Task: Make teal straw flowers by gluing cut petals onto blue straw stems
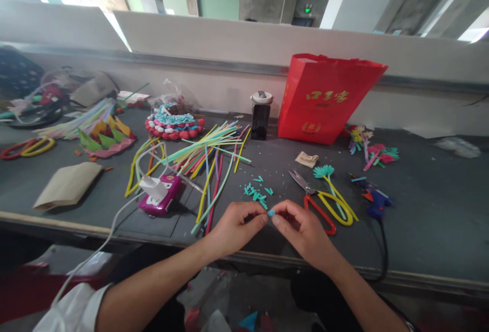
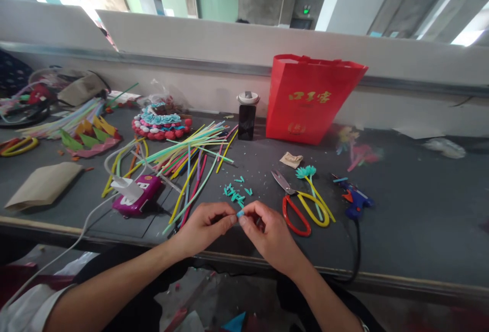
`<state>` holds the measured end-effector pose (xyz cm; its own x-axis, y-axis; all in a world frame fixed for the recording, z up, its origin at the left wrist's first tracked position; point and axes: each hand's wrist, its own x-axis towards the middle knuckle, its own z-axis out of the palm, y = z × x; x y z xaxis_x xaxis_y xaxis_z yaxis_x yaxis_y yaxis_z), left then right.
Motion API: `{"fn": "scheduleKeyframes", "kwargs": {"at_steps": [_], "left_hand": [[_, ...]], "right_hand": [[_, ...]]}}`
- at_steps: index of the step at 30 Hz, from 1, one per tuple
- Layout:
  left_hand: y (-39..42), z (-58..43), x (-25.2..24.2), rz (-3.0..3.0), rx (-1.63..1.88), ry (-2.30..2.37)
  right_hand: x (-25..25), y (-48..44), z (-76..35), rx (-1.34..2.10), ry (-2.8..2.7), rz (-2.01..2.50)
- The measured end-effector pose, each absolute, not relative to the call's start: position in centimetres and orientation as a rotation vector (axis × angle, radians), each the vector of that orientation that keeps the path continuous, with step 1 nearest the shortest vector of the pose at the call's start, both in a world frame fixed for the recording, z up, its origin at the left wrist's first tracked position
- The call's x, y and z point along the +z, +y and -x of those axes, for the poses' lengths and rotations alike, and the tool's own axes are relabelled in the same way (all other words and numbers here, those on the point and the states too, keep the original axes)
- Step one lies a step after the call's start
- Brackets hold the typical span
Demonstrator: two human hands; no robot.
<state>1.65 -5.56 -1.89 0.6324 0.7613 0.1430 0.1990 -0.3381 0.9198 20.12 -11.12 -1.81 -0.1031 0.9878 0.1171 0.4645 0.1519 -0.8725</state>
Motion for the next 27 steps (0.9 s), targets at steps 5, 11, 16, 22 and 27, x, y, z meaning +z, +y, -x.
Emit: {"fn": "scheduleKeyframes", "kwargs": {"at_steps": [5,11,16,22,27], "left_hand": [[-5.4,-1.4,-1.7,-1.91,0.689,0.704],[-5.9,-1.5,-1.8,-1.456,0.549,0.682],[-6.3,-1.8,-2.1,-1.141,0.588,0.643],[-7.0,-2.3,-1.8,-0.921,0.58,0.566],[-7.1,-2.5,-2.0,-0.876,0.621,0.548]], "right_hand": [[-1.9,-11.2,-20.2,0.894,-1.676,1.42],[-1.8,-11.6,-19.7,0.853,-1.65,1.37],[-2.6,-12.1,-18.7,0.745,-1.587,1.358],[-3.7,-12.4,-18.0,0.508,-1.581,1.269],[-3.9,-12.2,-17.6,0.322,-1.588,1.226]]}}
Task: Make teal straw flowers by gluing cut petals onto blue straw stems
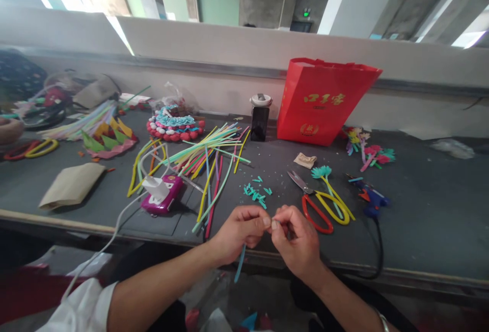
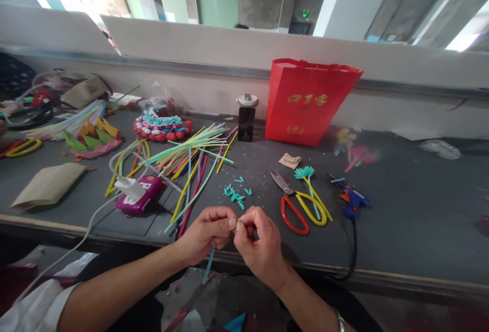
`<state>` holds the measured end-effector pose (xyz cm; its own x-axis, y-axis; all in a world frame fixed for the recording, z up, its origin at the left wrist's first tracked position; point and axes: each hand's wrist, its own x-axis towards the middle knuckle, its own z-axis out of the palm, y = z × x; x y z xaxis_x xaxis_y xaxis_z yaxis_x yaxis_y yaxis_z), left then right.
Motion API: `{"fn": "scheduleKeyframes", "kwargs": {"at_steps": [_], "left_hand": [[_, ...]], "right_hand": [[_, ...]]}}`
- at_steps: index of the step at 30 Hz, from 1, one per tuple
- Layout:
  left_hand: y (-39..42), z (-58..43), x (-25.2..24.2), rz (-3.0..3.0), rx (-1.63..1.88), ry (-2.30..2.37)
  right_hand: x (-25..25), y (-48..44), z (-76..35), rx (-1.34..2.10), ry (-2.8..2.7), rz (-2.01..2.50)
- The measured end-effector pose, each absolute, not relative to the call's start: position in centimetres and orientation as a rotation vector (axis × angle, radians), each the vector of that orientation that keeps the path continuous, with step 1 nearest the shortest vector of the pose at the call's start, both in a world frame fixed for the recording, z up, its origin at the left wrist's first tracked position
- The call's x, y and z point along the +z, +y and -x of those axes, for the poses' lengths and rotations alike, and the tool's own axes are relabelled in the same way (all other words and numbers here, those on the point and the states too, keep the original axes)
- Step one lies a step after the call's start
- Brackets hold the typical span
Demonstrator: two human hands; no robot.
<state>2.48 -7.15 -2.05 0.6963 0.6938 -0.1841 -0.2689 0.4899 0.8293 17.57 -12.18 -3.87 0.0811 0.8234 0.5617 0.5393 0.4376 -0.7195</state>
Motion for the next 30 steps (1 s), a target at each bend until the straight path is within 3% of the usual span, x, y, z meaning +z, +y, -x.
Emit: {"fn": "scheduleKeyframes", "kwargs": {"at_steps": [5,8,15,21,30], "left_hand": [[-6.4,-2.3,-2.2,-0.941,0.696,0.572],[-6.1,-2.0,-1.7,-1.268,0.821,0.675],[-5.9,-1.2,-0.9,-1.83,0.926,0.751],[-6.1,-1.4,-0.9,-1.95,0.902,0.737],[-7.1,-2.0,-1.0,-1.97,1.002,0.717]], "right_hand": [[-2.6,-11.3,-18.0,0.612,-1.574,1.267],[-1.5,-10.8,-18.6,0.733,-1.495,1.295],[-0.4,-10.7,-19.3,0.611,-1.658,1.367],[-1.0,-10.7,-18.9,0.453,-1.899,1.332],[-1.9,-11.4,-17.4,0.387,-1.748,1.243]]}}
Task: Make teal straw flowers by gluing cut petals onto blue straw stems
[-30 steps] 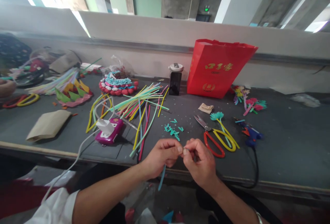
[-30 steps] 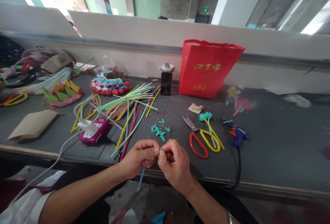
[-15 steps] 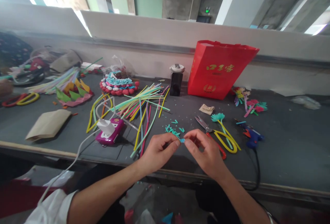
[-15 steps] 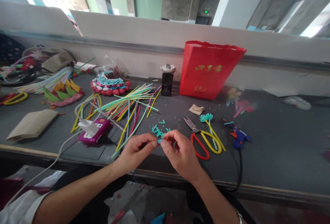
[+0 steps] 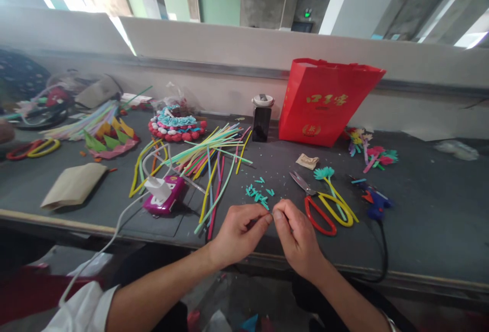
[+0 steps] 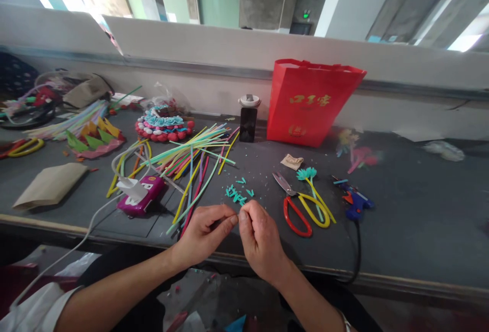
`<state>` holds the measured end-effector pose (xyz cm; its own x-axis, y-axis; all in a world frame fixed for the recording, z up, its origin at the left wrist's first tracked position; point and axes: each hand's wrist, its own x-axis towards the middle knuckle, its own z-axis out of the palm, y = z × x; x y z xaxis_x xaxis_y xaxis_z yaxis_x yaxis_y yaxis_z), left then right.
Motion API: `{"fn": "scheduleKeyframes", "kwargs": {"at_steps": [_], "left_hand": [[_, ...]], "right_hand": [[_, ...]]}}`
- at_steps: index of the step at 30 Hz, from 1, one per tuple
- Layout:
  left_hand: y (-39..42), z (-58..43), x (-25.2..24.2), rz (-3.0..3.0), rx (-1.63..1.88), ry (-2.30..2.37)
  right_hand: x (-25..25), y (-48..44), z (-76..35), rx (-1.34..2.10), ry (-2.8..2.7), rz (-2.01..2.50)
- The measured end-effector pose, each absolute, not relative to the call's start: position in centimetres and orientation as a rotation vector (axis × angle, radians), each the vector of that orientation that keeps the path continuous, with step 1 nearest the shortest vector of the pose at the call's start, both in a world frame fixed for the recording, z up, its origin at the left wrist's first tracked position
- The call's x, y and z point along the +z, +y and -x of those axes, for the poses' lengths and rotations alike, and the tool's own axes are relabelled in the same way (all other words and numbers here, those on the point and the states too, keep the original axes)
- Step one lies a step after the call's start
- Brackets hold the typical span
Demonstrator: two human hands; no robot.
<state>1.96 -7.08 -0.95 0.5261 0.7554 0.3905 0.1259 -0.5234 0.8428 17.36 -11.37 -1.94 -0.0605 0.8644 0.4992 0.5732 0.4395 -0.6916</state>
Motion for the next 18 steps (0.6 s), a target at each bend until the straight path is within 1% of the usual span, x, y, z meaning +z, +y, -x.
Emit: {"fn": "scheduleKeyframes", "kwargs": {"at_steps": [9,13,18], "left_hand": [[-6.8,-1.7,-1.1,-1.807,0.878,0.695],[-6.3,-1.5,-1.1,-1.6,0.805,0.676],[-5.8,-1.1,-0.8,-1.279,0.676,0.656]], "right_hand": [[-1.7,-11.4,-17.2,0.36,-1.763,1.245],[-1.2,-11.1,-17.7,0.401,-1.819,1.279],[-0.8,-11.0,-18.2,0.424,-1.914,1.218]]}}
